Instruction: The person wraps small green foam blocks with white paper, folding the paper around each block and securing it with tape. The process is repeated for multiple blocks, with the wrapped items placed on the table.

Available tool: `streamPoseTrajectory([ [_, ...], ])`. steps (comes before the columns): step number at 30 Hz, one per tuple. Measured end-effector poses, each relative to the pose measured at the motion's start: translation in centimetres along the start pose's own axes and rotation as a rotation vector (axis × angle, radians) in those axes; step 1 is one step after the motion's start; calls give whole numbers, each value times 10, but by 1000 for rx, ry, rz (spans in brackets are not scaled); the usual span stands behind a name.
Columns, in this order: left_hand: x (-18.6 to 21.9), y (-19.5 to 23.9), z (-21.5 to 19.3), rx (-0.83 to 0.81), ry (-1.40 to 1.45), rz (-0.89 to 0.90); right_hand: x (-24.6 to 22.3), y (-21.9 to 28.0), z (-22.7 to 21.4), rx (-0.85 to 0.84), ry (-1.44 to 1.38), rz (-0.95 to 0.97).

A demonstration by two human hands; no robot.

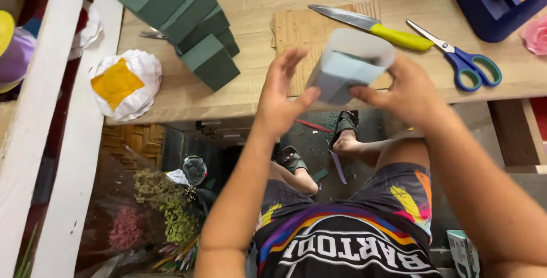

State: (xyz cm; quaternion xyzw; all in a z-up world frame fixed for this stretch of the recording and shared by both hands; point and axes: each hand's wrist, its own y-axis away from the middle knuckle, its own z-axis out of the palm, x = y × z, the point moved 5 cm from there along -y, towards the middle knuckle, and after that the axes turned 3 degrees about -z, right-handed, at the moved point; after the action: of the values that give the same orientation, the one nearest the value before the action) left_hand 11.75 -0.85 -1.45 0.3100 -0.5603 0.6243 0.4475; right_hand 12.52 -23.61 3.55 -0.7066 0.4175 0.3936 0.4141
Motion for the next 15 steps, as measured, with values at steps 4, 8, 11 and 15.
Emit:
streamPoseTrajectory([
  [4,-14,-32,5,-159,-146,8,-12,-24,-3,-14,357,-98],
  [8,-40,-38,0,-61,-112,2,10,-27,-5,166,277,-120],
  [11,-46,-30,3,35,-128,27,40,-15,-2,307,89,-180],
  [15,-31,-25,10,110,-201,63,26,-11,5,333,36,-348],
])
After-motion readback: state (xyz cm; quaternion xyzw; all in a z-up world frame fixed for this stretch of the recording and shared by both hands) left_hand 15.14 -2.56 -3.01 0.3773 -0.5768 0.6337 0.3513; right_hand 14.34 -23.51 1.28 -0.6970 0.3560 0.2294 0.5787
